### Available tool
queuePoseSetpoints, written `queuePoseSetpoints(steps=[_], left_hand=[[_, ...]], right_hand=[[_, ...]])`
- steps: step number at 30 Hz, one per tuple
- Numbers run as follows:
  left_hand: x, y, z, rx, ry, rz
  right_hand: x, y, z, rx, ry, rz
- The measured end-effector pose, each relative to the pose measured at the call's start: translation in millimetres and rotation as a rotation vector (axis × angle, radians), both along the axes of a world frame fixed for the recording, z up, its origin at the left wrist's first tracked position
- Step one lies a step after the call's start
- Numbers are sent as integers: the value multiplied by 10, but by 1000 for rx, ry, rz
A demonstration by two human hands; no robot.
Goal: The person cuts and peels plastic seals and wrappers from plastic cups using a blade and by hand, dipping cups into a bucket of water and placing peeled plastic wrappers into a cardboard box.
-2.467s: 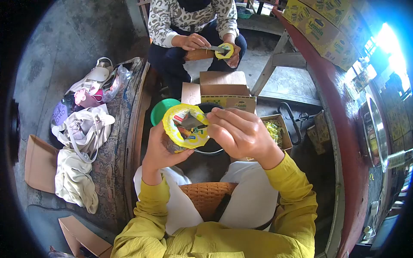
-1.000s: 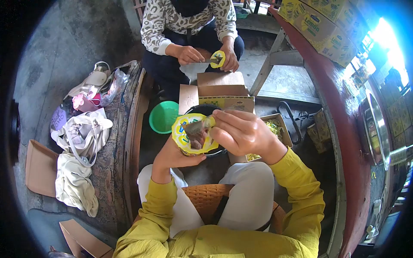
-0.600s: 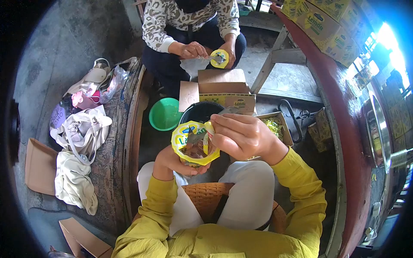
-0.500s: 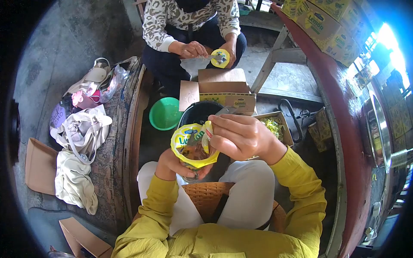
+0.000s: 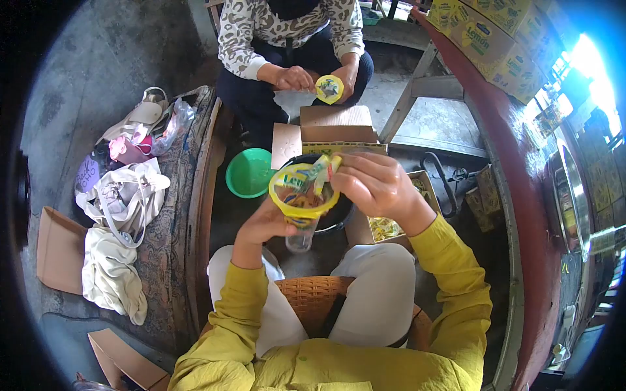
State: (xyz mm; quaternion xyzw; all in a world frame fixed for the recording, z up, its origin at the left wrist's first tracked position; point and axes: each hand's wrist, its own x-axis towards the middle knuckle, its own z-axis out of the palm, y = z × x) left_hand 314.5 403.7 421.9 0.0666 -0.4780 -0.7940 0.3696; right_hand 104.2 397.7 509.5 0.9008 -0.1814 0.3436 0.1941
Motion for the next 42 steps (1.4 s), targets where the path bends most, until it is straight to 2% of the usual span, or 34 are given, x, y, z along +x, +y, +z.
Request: queuePoseSetpoints(steps=[5, 6, 9, 12, 15, 24, 32, 36, 42], left_hand=[[8, -23, 40, -77, -49, 181], [10, -6, 39, -21, -60, 196], [-61, 73, 113, -207, -239, 347], [-98, 83, 102, -156, -233, 366], [-94, 88, 134, -190, -255, 255], [-65, 128, 177, -49, -127, 58], [-101, 21, 57, 6, -169, -111], [-119, -35, -54, 18, -144, -177], [-451, -423, -229, 63, -162, -404]], right_hand=[[-22, -18, 7, -9, 95, -73], [-19, -15, 0, -8, 88, -76], [-6, -18, -12, -12, 81, -79], [-8, -12, -14, -13, 97, -70], [2, 7, -14, 0, 97, -44], [14, 48, -58, 17, 50, 1], [-53, 60, -199, 106, 10, 21], [-104, 15, -352, 121, -23, -11], [-442, 28, -535, 206, -69, -151]])
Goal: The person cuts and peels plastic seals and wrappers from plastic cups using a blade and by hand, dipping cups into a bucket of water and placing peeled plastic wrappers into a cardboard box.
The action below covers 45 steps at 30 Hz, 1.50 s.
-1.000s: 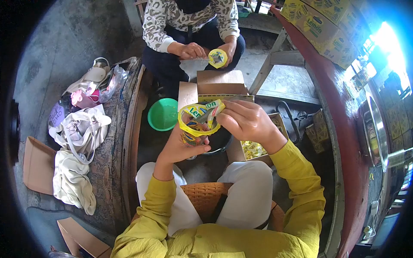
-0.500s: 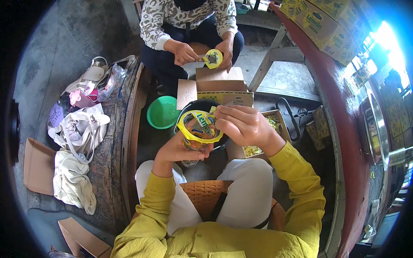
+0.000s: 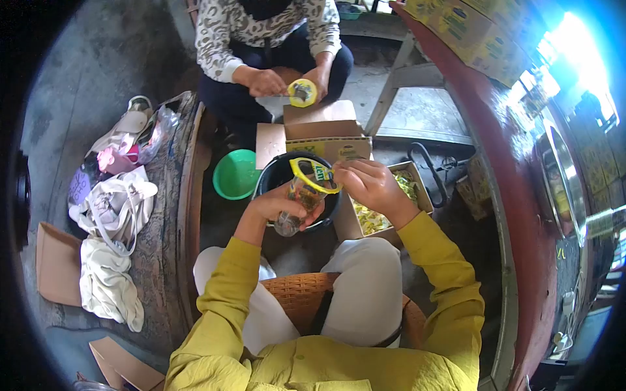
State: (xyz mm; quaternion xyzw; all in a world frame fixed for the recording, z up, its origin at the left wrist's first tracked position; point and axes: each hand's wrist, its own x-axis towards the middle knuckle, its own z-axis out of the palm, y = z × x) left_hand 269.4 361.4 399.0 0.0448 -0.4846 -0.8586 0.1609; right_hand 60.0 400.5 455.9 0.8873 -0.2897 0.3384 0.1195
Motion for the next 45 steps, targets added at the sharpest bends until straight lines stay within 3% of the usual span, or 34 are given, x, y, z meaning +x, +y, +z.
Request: queuePoseSetpoints(steps=[6, 16, 19, 22, 29, 33, 45], left_hand=[[-845, -301, -300, 32, -130, -186], [-1744, -563, -671, 203, -116, -431], [-1742, -639, -714, 103, -156, -477], [-1697, -492, -731, 13, -198, -29], [-1716, -349, -553, -822, -237, 401], [-1778, -277, -488, -871, -270, 567], [-1731, -240, -415, -886, -293, 514]], right_hand=[[-785, 78, -588, 45, -131, -233], [-1484, 164, -879, 39, -229, -394], [-1524, 157, -928, 58, -220, -359], [-1516, 134, -878, 31, -183, -408], [-1476, 53, -767, 25, -158, -406], [-1468, 57, -712, -5, -125, -455], [-1557, 149, -733, 6, -65, -462]])
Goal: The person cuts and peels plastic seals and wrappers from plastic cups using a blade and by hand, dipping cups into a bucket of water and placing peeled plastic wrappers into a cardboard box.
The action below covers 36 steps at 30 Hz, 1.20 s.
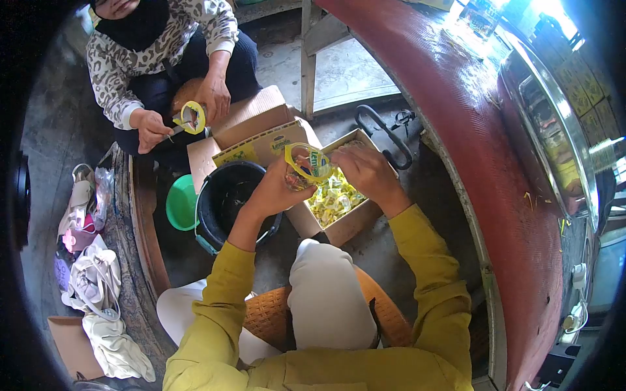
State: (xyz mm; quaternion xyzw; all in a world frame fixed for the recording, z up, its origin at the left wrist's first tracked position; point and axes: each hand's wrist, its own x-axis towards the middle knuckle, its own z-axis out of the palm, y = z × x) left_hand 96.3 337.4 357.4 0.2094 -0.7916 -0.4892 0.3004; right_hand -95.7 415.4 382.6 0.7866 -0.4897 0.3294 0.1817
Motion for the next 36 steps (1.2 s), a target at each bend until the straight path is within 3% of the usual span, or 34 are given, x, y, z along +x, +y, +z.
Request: queuePoseSetpoints(steps=[9, 15, 27, 30, 33, 36], left_hand=[[18, -52, -131, 146, -98, -88], [15, -74, -309, 379, -25, -201], [50, -170, -363, 442, -81, -330], [72, -114, -166, 612, -80, -426], [109, -131, -233, 739, -49, -431], [79, -164, -457, 1061, 23, -613]], right_hand=[[-3, 39, -183, 27, -15, 12], [57, 18, -270, 49, -48, 54], [109, 44, -331, 86, -70, 70], [110, 26, -339, 86, -96, 94], [124, 14, -308, 83, -121, 118], [137, 9, -303, 64, -108, 142]])
